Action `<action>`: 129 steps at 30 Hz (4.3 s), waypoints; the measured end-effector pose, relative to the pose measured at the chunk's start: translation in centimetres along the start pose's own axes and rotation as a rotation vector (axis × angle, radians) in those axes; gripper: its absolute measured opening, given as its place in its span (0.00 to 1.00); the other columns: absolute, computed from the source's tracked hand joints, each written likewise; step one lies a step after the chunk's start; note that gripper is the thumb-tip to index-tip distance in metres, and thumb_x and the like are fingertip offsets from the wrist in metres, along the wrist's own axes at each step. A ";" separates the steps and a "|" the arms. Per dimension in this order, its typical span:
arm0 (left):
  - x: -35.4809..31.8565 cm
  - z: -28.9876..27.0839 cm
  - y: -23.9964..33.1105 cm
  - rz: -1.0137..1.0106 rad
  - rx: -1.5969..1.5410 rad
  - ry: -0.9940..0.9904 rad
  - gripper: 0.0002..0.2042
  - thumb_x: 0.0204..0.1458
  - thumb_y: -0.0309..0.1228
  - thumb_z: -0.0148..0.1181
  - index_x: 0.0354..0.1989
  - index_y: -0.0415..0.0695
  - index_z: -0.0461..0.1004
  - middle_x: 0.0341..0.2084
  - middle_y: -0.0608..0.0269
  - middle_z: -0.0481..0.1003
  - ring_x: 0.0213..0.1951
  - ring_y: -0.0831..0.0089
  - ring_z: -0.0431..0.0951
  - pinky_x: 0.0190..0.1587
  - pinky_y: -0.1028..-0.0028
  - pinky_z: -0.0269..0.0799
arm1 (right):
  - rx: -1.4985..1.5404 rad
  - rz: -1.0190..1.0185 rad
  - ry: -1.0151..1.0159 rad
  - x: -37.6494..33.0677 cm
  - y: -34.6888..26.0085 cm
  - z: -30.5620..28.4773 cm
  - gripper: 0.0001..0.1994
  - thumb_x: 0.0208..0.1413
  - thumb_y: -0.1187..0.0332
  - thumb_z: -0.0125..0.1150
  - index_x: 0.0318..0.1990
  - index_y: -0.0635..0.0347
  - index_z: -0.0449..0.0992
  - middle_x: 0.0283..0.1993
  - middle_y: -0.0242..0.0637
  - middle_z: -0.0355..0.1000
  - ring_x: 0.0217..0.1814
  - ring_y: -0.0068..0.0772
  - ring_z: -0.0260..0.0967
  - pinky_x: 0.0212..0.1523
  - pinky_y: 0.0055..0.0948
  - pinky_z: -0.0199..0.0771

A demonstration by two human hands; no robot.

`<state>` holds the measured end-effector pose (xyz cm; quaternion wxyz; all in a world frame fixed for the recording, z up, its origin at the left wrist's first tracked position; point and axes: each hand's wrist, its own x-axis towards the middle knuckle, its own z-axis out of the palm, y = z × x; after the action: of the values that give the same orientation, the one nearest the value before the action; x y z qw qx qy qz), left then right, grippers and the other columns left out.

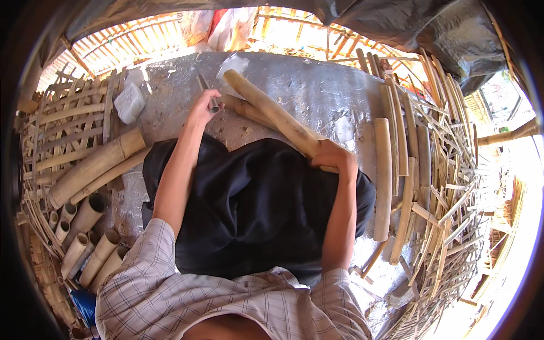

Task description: The person uses a knife to shave and shape bamboo stalks while sitting among piles of bamboo materials.

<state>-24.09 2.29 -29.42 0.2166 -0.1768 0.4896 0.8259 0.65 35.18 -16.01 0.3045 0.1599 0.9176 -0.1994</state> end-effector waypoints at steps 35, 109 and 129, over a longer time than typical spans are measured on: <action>-6.6 -10.1 12.8 0.551 -0.104 0.294 0.08 0.45 0.16 0.67 0.27 0.38 0.72 0.23 0.63 0.70 0.23 0.71 0.73 0.28 0.75 0.76 | 0.252 0.408 0.569 3.8 3.5 3.6 0.25 0.33 0.62 0.74 0.44 0.60 0.84 0.45 0.49 0.82 0.50 0.49 0.82 0.49 0.43 0.81; -8.8 -12.7 10.7 -0.019 1.027 0.117 0.11 0.46 0.23 0.70 0.38 0.45 0.75 0.21 0.69 0.70 0.19 0.80 0.67 0.19 0.75 0.65 | 0.696 -0.381 1.080 3.3 -3.8 1.5 0.36 0.42 0.71 0.81 0.59 0.56 0.66 0.42 0.55 0.79 0.44 0.60 0.79 0.45 0.46 0.77; -9.1 -4.5 4.2 0.340 0.373 -0.065 0.13 0.39 0.20 0.68 0.33 0.43 0.71 0.20 0.65 0.72 0.17 0.74 0.71 0.21 0.73 0.67 | 0.552 -0.512 1.686 -8.4 -7.2 -7.6 0.24 0.50 0.71 0.76 0.54 0.57 0.75 0.43 0.43 0.80 0.41 0.43 0.76 0.45 0.38 0.74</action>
<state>-18.29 -5.13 -23.80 0.1190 -0.0222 0.6490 0.7511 0.32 31.04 -3.26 -0.5668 0.1111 0.7631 -0.2899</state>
